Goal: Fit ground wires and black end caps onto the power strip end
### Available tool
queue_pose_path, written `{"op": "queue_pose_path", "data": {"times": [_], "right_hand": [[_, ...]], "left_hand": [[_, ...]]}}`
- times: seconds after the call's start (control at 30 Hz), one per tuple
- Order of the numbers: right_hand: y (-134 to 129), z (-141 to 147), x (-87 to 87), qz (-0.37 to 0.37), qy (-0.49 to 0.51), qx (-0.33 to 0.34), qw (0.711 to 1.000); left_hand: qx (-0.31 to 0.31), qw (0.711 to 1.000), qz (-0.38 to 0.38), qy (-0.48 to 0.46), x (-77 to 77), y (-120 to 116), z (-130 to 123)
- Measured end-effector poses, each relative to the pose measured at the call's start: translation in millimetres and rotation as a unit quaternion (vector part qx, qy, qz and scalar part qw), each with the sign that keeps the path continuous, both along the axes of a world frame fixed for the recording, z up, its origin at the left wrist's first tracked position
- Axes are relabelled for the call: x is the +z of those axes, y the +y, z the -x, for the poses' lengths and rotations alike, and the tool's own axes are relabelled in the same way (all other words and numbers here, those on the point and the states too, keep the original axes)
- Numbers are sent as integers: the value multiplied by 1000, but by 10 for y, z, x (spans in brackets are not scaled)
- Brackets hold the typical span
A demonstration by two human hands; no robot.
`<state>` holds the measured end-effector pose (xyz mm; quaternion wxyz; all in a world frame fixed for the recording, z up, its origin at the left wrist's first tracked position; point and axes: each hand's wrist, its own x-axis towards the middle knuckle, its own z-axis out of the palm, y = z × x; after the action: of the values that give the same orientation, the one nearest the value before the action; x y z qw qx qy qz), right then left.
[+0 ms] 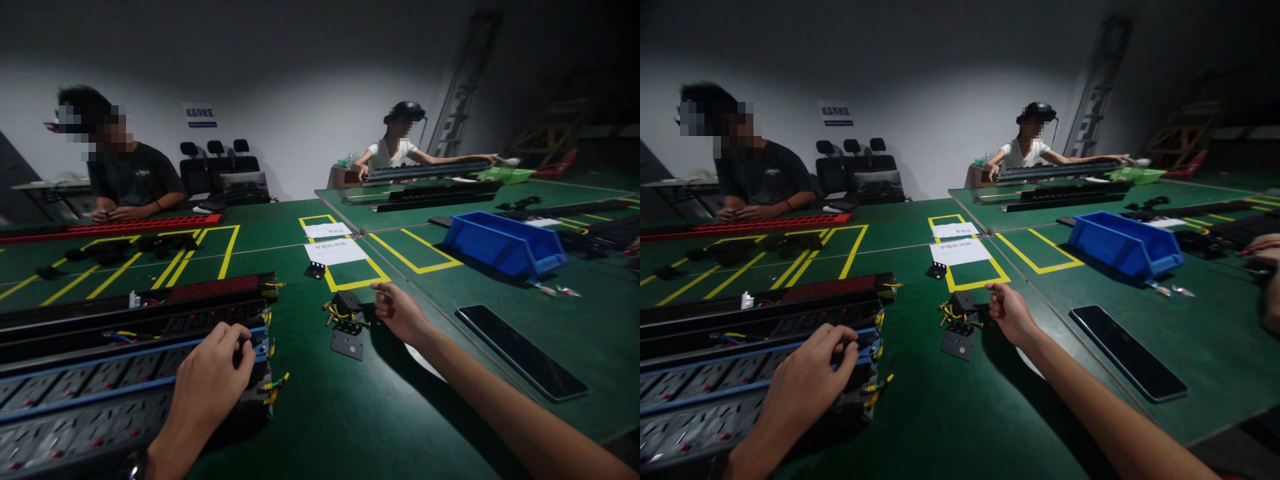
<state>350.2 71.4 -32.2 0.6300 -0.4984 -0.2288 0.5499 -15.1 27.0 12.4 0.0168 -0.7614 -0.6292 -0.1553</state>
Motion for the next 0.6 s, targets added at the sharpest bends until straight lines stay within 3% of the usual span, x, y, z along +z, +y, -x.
{"op": "queue_pose_path", "data": {"times": [0.6], "right_hand": [[5, 3, -40, 0, -19, -3, 1000]], "left_hand": [[-22, 1000, -10, -10, 15, -22, -21]]}}
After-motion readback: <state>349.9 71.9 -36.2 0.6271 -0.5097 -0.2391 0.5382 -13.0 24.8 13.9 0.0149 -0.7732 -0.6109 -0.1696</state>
